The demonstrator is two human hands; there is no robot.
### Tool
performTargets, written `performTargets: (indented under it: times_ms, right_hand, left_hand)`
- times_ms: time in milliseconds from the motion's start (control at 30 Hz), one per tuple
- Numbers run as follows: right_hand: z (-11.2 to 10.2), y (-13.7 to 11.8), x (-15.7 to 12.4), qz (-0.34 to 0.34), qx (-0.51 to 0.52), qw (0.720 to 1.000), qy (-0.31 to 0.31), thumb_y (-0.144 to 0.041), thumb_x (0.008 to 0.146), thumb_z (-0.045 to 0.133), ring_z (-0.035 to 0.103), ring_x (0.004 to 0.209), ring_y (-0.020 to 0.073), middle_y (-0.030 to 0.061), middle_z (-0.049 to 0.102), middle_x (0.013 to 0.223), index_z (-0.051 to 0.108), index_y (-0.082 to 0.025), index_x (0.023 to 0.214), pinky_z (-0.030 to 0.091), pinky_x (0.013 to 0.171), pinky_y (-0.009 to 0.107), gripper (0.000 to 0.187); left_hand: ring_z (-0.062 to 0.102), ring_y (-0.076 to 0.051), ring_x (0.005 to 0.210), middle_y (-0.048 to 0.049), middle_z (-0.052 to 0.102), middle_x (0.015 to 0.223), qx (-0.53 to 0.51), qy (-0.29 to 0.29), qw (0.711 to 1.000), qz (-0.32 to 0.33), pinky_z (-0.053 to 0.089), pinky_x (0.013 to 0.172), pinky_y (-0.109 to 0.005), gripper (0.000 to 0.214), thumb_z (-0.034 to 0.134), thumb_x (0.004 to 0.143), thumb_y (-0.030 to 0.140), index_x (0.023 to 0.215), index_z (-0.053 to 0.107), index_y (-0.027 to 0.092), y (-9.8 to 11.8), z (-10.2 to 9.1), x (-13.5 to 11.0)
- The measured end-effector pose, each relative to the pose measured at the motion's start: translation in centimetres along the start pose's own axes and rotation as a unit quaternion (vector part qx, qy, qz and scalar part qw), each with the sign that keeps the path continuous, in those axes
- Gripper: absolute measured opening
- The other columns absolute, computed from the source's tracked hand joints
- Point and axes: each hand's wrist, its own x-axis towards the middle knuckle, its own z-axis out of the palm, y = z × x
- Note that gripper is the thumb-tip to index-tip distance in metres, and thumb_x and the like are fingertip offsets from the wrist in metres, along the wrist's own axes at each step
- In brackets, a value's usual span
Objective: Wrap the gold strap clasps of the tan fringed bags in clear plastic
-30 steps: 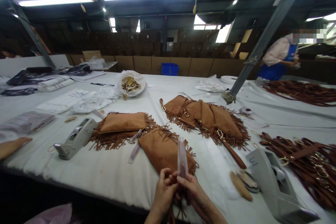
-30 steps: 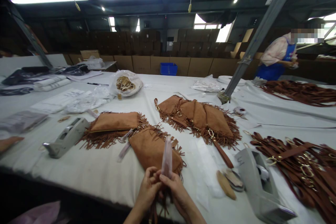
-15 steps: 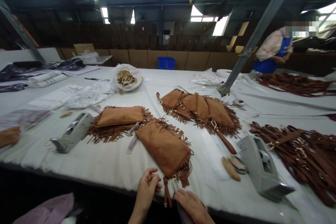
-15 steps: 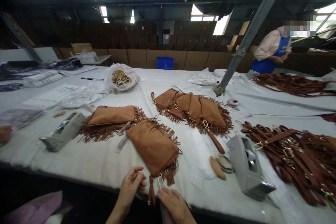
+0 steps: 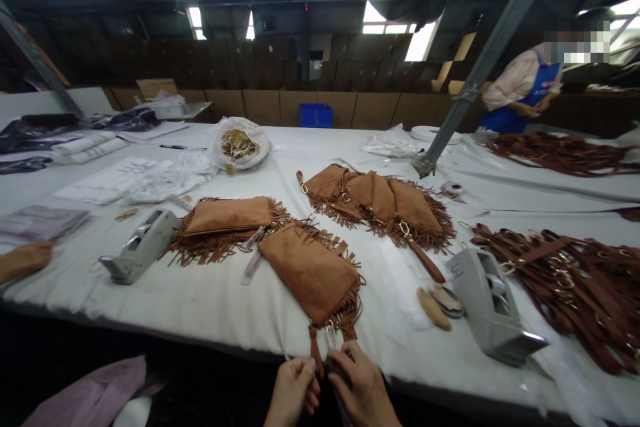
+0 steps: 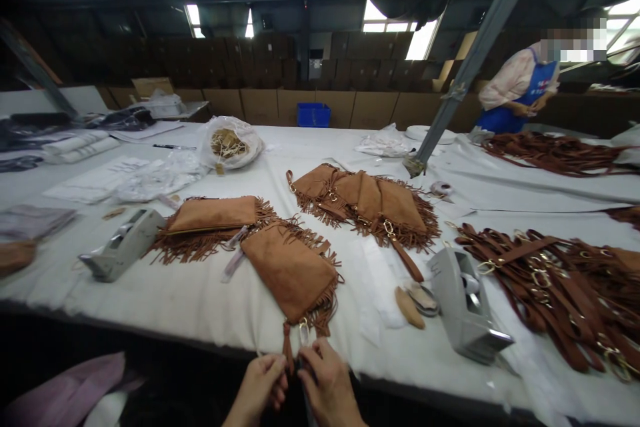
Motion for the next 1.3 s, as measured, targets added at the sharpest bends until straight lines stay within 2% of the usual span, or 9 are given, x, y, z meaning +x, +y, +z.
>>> performTargets:
  times_ms: [200, 267, 367, 467, 567, 667, 800, 1100, 1300]
  right_hand:
    - [0.8, -0.8, 1.8, 0.028, 0.049, 0.998, 0.040, -0.030, 0.090, 0.045, 0.062, 0.070, 0.0172, 0.0031, 0.063, 0.073, 0.067, -0.020, 0.076, 0.050, 0.068, 0.026, 0.028]
    - [0.8, -0.9, 2.4, 0.024, 0.066, 0.994, 0.080, -0.030, 0.090, 0.045, 0.064, 0.077, 0.0191, 0.0056, 0.067, 0.081, 0.068, -0.020, 0.090, 0.052, 0.073, 0.028, 0.026]
    - [1.3, -1.2, 3.3, -0.075, 0.069, 0.992, 0.079, -0.020, 0.083, 0.050, 0.059, 0.106, 0.0223, 0.0113, 0.063, 0.115, 0.055, -0.020, 0.126, 0.049, 0.091, 0.032, 0.043]
    - [2.2, -1.5, 4.3, -0.167, 0.074, 0.983, 0.028, -0.015, 0.082, 0.046, 0.054, 0.115, 0.0219, 0.0122, 0.057, 0.125, 0.056, -0.022, 0.126, 0.047, 0.095, 0.033, 0.046]
    - [2.3, -1.8, 5.6, -0.146, 0.134, 0.980, -0.009, -0.023, 0.087, 0.045, 0.063, 0.094, 0.0199, 0.0094, 0.068, 0.100, 0.069, -0.020, 0.098, 0.051, 0.082, 0.029, 0.027]
    - [1.4, -1.9, 6.9, -0.009, 0.233, 0.972, 0.009, -0.034, 0.088, 0.050, 0.063, 0.070, 0.0174, 0.0042, 0.068, 0.075, 0.068, -0.018, 0.084, 0.050, 0.066, 0.026, 0.025]
    - [-0.2, -1.5, 8.1, 0.063, 0.290, 0.954, 0.034, -0.042, 0.081, 0.060, 0.059, 0.065, 0.0164, 0.0014, 0.067, 0.069, 0.067, -0.016, 0.077, 0.047, 0.062, 0.025, 0.028]
    - [-1.2, 0.8, 7.2, 0.120, 0.304, 0.935, 0.141, -0.045, 0.077, 0.063, 0.059, 0.066, 0.0172, 0.0027, 0.065, 0.072, 0.066, -0.015, 0.084, 0.048, 0.061, 0.026, 0.031]
    - [-2.7, 0.9, 6.7, 0.021, 0.155, 0.977, 0.143, -0.033, 0.087, 0.053, 0.062, 0.077, 0.0169, 0.0033, 0.067, 0.080, 0.068, -0.020, 0.082, 0.048, 0.069, 0.026, 0.020]
  left_hand:
    - [0.038, -0.003, 0.034, 0.0081, 0.045, 0.043, -0.070, 0.034, 0.992, 0.102, 0.029, 0.035, -0.014, 0.048, 0.062, 0.070, 0.062, 0.059, 0.050, 0.017, 5.1, -2.6, -1.2]
    - [0.040, -0.003, 0.036, 0.0072, 0.048, 0.047, -0.097, 0.001, 0.990, 0.100, 0.030, 0.037, -0.014, 0.045, 0.063, 0.072, 0.059, 0.063, 0.051, 0.016, 6.3, -3.4, -1.7]
    - [0.042, -0.005, 0.034, 0.0062, 0.050, 0.048, -0.070, -0.045, 0.994, 0.077, 0.028, 0.035, -0.016, 0.046, 0.061, 0.072, 0.061, 0.068, 0.052, 0.017, 6.3, -3.5, -2.1]
    - [0.043, -0.007, 0.035, 0.0051, 0.048, 0.047, 0.057, -0.063, 0.990, 0.109, 0.030, 0.037, -0.018, 0.050, 0.053, 0.077, 0.065, 0.067, 0.056, 0.016, 5.4, -3.0, -2.2]
    - [0.052, -0.012, 0.049, 0.0000, 0.054, 0.054, 0.183, -0.015, 0.961, 0.208, 0.041, 0.049, -0.024, 0.052, 0.039, 0.088, 0.057, 0.065, 0.060, 0.016, 5.7, -2.9, -2.2]
    - [0.061, -0.022, 0.086, -0.0086, 0.067, 0.090, 0.270, 0.056, 0.904, 0.326, 0.049, 0.079, -0.034, 0.038, 0.040, 0.092, 0.044, 0.092, 0.067, 0.017, 6.9, -3.2, -1.4]
    - [0.039, -0.027, 0.130, -0.0106, 0.055, 0.133, 0.360, -0.015, 0.829, 0.428, 0.033, 0.107, -0.048, 0.043, 0.049, 0.089, 0.030, 0.131, 0.050, 0.023, 7.8, -2.8, 1.5]
    - [0.054, -0.028, 0.110, -0.0074, 0.071, 0.109, 0.476, -0.036, 0.758, 0.445, 0.034, 0.095, -0.051, 0.032, 0.044, 0.092, 0.028, 0.118, 0.062, 0.028, 6.3, 0.1, 5.1]
    - [0.058, -0.027, 0.109, -0.0066, 0.073, 0.102, 0.433, -0.024, 0.745, 0.507, 0.032, 0.098, -0.050, 0.029, 0.040, 0.091, 0.023, 0.102, 0.067, 0.025, 5.1, 1.0, 6.6]
